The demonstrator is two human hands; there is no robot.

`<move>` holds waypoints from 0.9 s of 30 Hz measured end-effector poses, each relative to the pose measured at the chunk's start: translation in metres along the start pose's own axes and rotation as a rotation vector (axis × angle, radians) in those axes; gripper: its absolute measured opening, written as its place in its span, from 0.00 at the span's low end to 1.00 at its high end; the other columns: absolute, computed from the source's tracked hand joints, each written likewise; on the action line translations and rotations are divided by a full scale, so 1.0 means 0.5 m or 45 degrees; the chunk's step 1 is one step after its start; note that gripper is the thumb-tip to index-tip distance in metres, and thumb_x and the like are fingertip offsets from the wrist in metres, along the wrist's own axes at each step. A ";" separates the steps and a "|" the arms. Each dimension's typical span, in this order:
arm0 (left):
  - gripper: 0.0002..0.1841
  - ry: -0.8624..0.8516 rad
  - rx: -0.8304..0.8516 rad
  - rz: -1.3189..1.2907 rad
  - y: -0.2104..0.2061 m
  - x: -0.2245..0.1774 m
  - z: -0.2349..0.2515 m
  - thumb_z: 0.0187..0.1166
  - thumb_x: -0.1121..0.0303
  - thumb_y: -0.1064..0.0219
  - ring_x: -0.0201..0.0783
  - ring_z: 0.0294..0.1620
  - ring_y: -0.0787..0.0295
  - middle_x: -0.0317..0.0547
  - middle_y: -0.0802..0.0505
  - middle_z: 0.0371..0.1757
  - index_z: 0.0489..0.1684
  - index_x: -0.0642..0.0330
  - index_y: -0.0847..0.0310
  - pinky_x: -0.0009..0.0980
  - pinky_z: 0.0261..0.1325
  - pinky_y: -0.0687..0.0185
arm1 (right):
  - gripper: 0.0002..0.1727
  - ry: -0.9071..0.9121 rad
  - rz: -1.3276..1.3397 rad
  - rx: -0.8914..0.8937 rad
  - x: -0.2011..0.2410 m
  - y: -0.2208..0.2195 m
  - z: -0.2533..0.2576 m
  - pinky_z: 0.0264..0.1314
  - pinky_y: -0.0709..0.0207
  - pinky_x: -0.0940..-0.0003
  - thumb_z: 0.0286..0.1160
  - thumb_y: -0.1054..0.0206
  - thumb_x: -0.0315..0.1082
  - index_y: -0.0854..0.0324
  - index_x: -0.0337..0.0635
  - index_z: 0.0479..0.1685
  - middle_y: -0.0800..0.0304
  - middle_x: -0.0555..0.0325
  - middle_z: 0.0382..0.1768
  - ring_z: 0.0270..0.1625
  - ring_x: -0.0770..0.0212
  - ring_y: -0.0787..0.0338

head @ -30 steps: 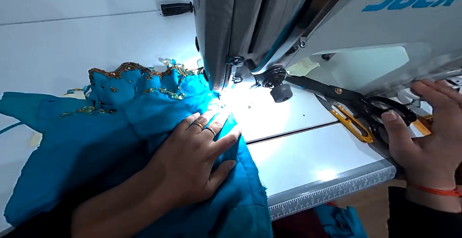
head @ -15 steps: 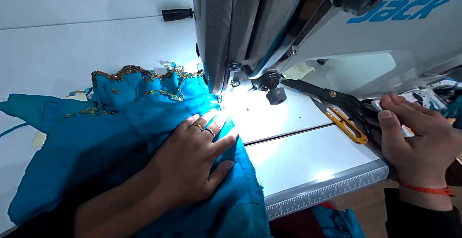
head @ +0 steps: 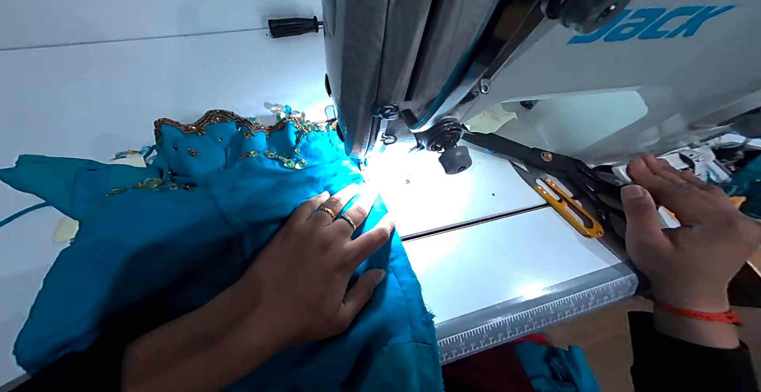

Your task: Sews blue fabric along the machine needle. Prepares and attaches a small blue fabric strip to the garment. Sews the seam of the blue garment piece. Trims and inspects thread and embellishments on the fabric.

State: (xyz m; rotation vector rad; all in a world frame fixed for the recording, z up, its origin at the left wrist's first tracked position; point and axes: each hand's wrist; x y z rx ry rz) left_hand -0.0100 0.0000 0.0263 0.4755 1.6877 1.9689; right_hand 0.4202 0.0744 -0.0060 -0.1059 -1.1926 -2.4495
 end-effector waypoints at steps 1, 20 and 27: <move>0.29 0.004 0.006 0.001 0.000 0.000 0.000 0.84 0.43 0.58 0.52 0.84 0.26 0.47 0.18 0.81 0.76 0.35 0.17 0.57 0.79 0.31 | 0.29 0.010 0.004 -0.007 -0.002 -0.001 0.000 0.83 0.32 0.43 0.89 0.46 0.47 0.13 0.28 0.64 0.12 0.32 0.67 0.76 0.34 0.17; 0.31 -0.001 -0.025 0.013 -0.005 0.012 0.005 0.84 0.41 0.58 0.53 0.84 0.26 0.49 0.17 0.80 0.77 0.38 0.18 0.56 0.79 0.31 | 0.34 0.104 -0.041 -0.031 0.005 0.007 0.007 0.90 0.44 0.43 0.86 0.45 0.52 0.26 0.33 0.78 0.25 0.32 0.80 0.88 0.34 0.34; 0.32 0.005 -0.020 0.004 -0.007 0.017 0.006 0.84 0.40 0.57 0.52 0.85 0.28 0.50 0.21 0.83 0.79 0.40 0.20 0.58 0.81 0.34 | 0.33 0.106 -0.037 -0.034 0.001 0.005 0.005 0.90 0.44 0.44 0.85 0.44 0.52 0.26 0.34 0.79 0.25 0.32 0.80 0.88 0.33 0.33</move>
Point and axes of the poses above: each hand's wrist, its own z-axis towards the middle knuckle, its own y-axis out of the back of the hand, x = y × z
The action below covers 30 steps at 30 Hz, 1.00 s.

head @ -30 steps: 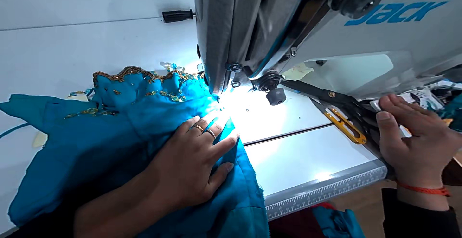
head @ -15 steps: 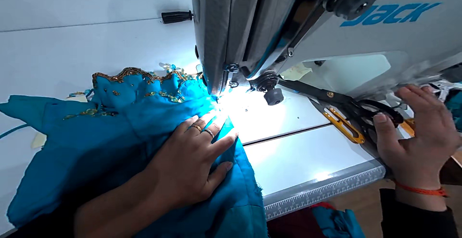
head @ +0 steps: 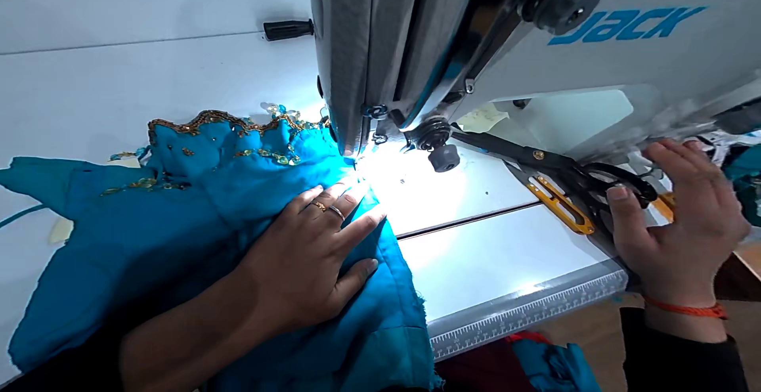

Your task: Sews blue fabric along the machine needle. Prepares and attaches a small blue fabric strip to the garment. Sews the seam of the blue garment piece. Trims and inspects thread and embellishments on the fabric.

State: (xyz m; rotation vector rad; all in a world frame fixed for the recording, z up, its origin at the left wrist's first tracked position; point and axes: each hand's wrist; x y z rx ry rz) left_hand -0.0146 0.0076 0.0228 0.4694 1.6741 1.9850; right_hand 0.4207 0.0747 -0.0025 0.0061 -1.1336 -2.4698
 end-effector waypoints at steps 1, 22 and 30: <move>0.32 0.005 0.010 0.000 0.001 0.000 0.000 0.85 0.40 0.58 0.51 0.86 0.29 0.50 0.21 0.83 0.80 0.40 0.21 0.57 0.82 0.35 | 0.34 0.003 0.001 -0.005 0.001 0.000 0.001 0.89 0.42 0.43 0.85 0.44 0.53 0.26 0.34 0.78 0.25 0.31 0.79 0.87 0.33 0.32; 0.32 -0.080 0.029 -0.027 0.001 0.042 -0.003 0.85 0.41 0.59 0.49 0.90 0.37 0.40 0.21 0.84 0.83 0.39 0.25 0.54 0.85 0.41 | 0.33 0.005 0.006 -0.020 0.004 0.000 0.003 0.87 0.39 0.43 0.84 0.43 0.51 0.25 0.35 0.78 0.23 0.31 0.78 0.86 0.32 0.31; 0.32 -0.054 0.082 -0.044 0.007 0.056 0.006 0.85 0.41 0.59 0.52 0.88 0.35 0.44 0.20 0.82 0.83 0.39 0.24 0.56 0.83 0.38 | 0.33 0.004 0.001 -0.013 0.005 -0.001 0.002 0.88 0.40 0.42 0.84 0.43 0.52 0.26 0.34 0.78 0.24 0.30 0.78 0.86 0.32 0.31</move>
Point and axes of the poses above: each hand's wrist, its own z-axis towards the middle knuckle, its own y-axis out of the back of the hand, x = y × z
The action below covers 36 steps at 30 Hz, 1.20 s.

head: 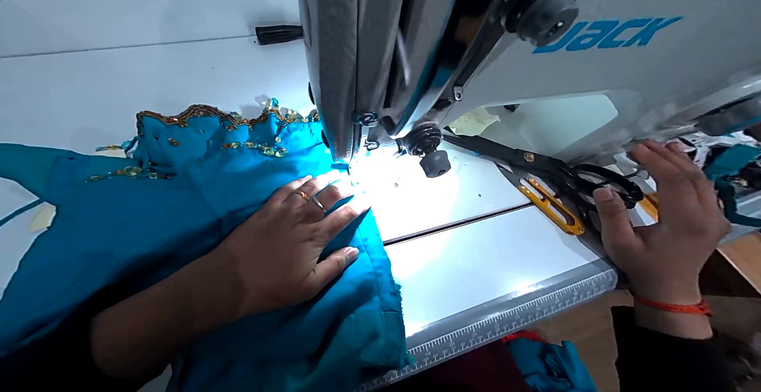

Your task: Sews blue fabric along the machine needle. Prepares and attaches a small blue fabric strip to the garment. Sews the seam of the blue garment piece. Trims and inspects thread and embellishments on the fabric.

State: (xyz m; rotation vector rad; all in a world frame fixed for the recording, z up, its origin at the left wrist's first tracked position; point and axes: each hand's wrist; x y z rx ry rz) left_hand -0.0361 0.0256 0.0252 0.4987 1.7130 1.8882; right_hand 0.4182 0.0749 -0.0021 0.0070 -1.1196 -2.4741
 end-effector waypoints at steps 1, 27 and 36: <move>0.32 0.012 0.009 -0.009 0.002 0.000 0.001 0.85 0.40 0.58 0.51 0.89 0.35 0.44 0.20 0.82 0.83 0.39 0.25 0.56 0.84 0.39 | 0.33 -0.002 -0.002 0.001 0.000 0.000 0.000 0.88 0.40 0.42 0.84 0.43 0.52 0.26 0.33 0.78 0.24 0.31 0.78 0.86 0.32 0.32; 0.31 -0.025 0.038 -0.105 0.040 -0.012 0.002 0.88 0.43 0.60 0.53 0.80 0.24 0.50 0.16 0.76 0.73 0.45 0.15 0.57 0.79 0.30 | 0.14 0.475 0.511 0.096 0.270 -0.013 -0.048 0.65 0.20 0.68 0.85 0.37 0.40 0.17 0.46 0.60 0.09 0.54 0.59 0.64 0.62 0.12; 0.38 -0.112 -0.100 -0.081 0.023 -0.104 -0.061 0.90 0.38 0.64 0.44 0.85 0.27 0.43 0.15 0.78 0.76 0.56 0.19 0.55 0.88 0.41 | 0.09 0.871 0.961 0.342 0.377 -0.054 -0.026 0.55 0.18 0.69 0.87 0.42 0.28 0.14 0.42 0.48 0.05 0.53 0.51 0.54 0.58 0.08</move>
Point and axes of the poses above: each hand's wrist, its own z-axis towards the middle knuckle, its own y-axis out of the back of the hand, x = y × z
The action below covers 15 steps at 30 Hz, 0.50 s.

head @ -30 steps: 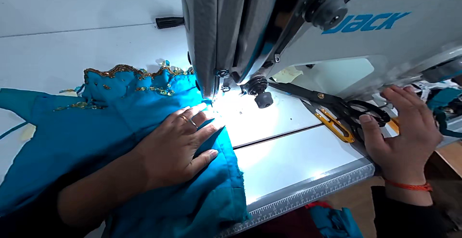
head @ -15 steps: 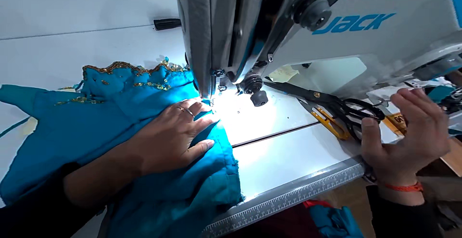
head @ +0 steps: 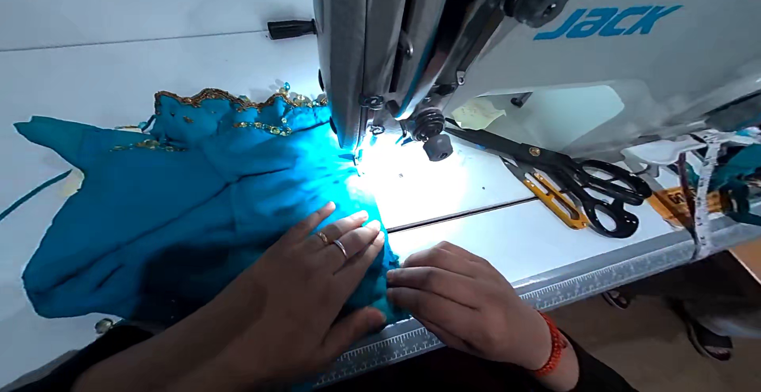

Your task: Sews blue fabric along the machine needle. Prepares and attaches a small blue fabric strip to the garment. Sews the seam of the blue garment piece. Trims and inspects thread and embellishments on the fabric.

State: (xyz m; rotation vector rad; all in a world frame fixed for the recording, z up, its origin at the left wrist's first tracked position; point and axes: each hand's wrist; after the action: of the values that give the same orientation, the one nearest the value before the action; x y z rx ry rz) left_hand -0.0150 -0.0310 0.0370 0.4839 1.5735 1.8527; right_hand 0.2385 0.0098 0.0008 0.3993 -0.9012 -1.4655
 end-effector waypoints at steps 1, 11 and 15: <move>0.40 -0.019 -0.024 0.009 -0.004 -0.009 -0.007 0.89 0.36 0.64 0.44 0.85 0.27 0.44 0.15 0.78 0.77 0.57 0.20 0.55 0.88 0.41 | 0.10 0.001 0.004 0.005 0.000 0.002 -0.005 0.57 0.19 0.69 0.87 0.43 0.28 0.14 0.43 0.47 0.05 0.54 0.50 0.55 0.58 0.09; 0.31 -0.023 -0.095 0.055 -0.032 -0.027 -0.014 0.87 0.47 0.56 0.43 0.86 0.27 0.43 0.15 0.78 0.78 0.56 0.22 0.54 0.90 0.46 | 0.10 -0.022 0.067 0.043 0.007 0.010 -0.026 0.65 0.21 0.66 0.85 0.41 0.32 0.13 0.44 0.43 0.05 0.54 0.48 0.61 0.56 0.10; 0.30 -0.029 -0.101 -0.040 -0.039 -0.023 -0.010 0.84 0.44 0.52 0.44 0.84 0.26 0.46 0.13 0.76 0.72 0.54 0.17 0.56 0.89 0.43 | 0.10 -0.002 0.130 0.050 0.006 0.011 -0.025 0.72 0.22 0.62 0.84 0.42 0.31 0.14 0.43 0.40 0.06 0.53 0.46 0.64 0.53 0.11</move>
State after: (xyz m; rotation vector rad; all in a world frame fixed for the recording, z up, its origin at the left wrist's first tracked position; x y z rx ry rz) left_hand -0.0053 -0.0409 0.0183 0.4411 1.4786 1.8714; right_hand 0.2509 0.0042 -0.0021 0.3759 -0.9394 -1.3563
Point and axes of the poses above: each hand's wrist, its own z-axis towards the middle knuckle, its own y-axis out of the back of the hand, x = y × z
